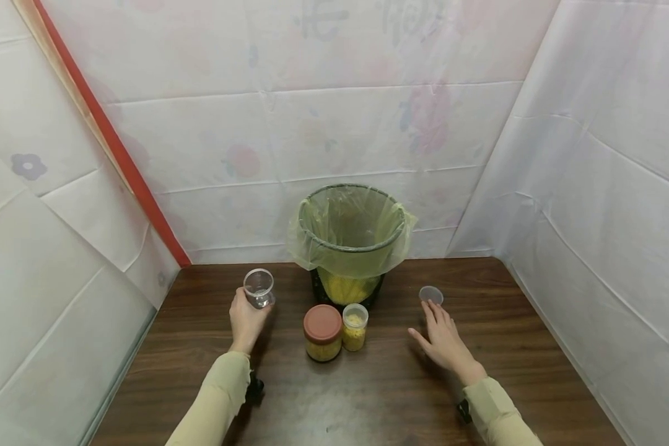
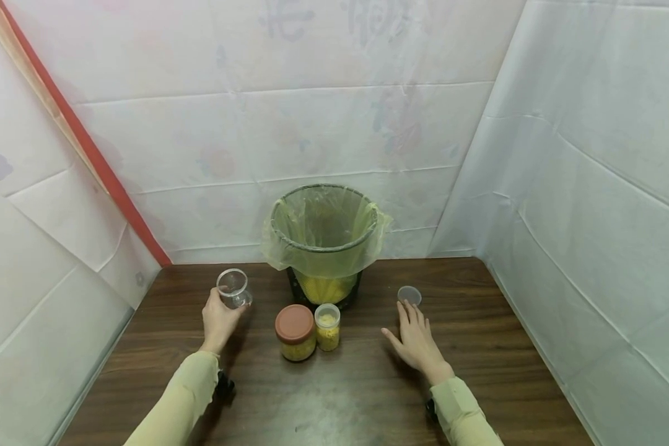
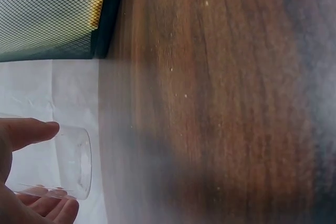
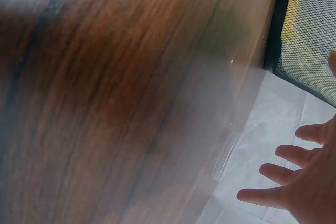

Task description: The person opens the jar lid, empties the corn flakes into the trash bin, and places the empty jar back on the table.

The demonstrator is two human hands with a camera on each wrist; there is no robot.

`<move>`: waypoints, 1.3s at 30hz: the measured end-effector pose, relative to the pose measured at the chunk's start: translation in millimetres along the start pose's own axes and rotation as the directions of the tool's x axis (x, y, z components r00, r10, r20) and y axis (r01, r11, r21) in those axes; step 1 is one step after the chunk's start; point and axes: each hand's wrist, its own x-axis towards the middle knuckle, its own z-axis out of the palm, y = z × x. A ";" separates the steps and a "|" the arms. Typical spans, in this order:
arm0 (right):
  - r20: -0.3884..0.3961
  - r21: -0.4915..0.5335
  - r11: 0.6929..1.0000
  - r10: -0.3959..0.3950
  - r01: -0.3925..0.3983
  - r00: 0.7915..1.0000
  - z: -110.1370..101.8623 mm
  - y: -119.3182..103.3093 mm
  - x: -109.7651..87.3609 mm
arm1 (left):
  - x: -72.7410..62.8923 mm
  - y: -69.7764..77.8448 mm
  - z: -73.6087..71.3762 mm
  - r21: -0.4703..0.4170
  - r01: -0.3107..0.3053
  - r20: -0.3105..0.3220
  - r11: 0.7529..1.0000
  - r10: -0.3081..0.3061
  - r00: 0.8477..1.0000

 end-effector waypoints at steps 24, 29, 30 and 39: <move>-0.005 -0.018 1.000 0.019 -0.019 1.000 -0.1 12.3 1.6 | 28.3 -18.8 2.0 0.041 0.044 -0.023 0.998 -0.043 0.999; -0.003 -0.004 1.000 0.022 -0.022 1.000 -1.5 13.2 0.2 | 31.4 -22.3 1.4 0.044 0.069 -0.010 0.997 -0.068 0.998; -0.004 -0.003 1.000 0.023 -0.023 1.000 -1.5 13.8 -0.1 | 31.8 -22.7 1.1 0.044 0.074 -0.005 0.996 -0.074 0.997; 0.010 0.001 0.999 0.038 -0.038 0.999 -2.8 17.1 -1.1 | 35.9 -25.4 -1.2 0.050 0.104 0.031 0.993 -0.105 0.994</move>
